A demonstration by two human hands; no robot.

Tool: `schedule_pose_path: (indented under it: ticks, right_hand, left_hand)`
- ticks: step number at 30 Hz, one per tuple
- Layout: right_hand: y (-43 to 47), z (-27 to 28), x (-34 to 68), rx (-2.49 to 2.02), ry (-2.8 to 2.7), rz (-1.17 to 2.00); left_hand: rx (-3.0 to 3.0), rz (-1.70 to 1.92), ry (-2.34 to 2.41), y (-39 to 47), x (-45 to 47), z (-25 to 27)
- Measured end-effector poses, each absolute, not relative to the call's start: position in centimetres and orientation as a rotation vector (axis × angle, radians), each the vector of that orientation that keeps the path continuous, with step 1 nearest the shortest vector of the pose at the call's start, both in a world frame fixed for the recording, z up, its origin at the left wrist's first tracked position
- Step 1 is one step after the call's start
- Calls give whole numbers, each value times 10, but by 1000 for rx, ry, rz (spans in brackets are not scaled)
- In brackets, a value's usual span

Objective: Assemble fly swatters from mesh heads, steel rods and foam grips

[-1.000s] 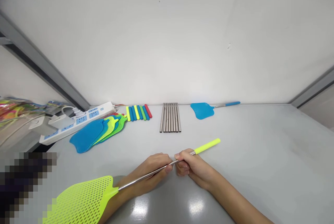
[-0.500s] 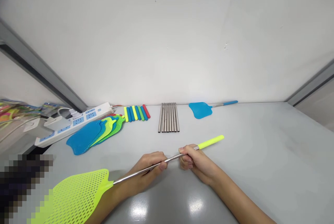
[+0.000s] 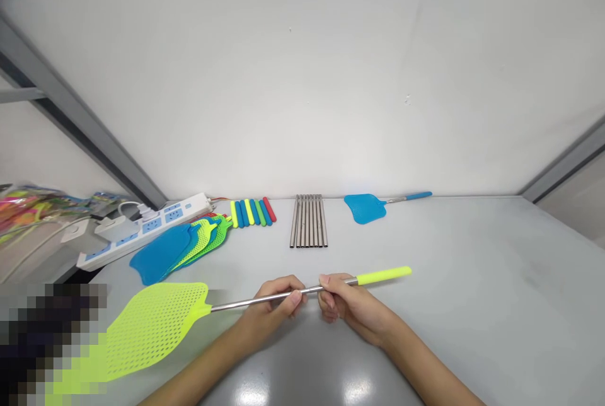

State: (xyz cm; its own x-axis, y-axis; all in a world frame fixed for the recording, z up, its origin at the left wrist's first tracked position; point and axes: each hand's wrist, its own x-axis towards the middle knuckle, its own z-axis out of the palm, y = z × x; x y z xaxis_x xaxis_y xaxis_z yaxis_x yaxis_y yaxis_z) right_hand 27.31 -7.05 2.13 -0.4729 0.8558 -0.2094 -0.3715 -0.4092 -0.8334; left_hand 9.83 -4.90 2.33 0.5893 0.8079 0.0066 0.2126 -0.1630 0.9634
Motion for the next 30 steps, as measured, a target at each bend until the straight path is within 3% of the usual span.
schedule_pose_path:
  ticks: [30]
  right_hand:
    - [-73,16,257,-816,-919,1974]
  left_hand:
    - [1363,615,694,-45,109,19]
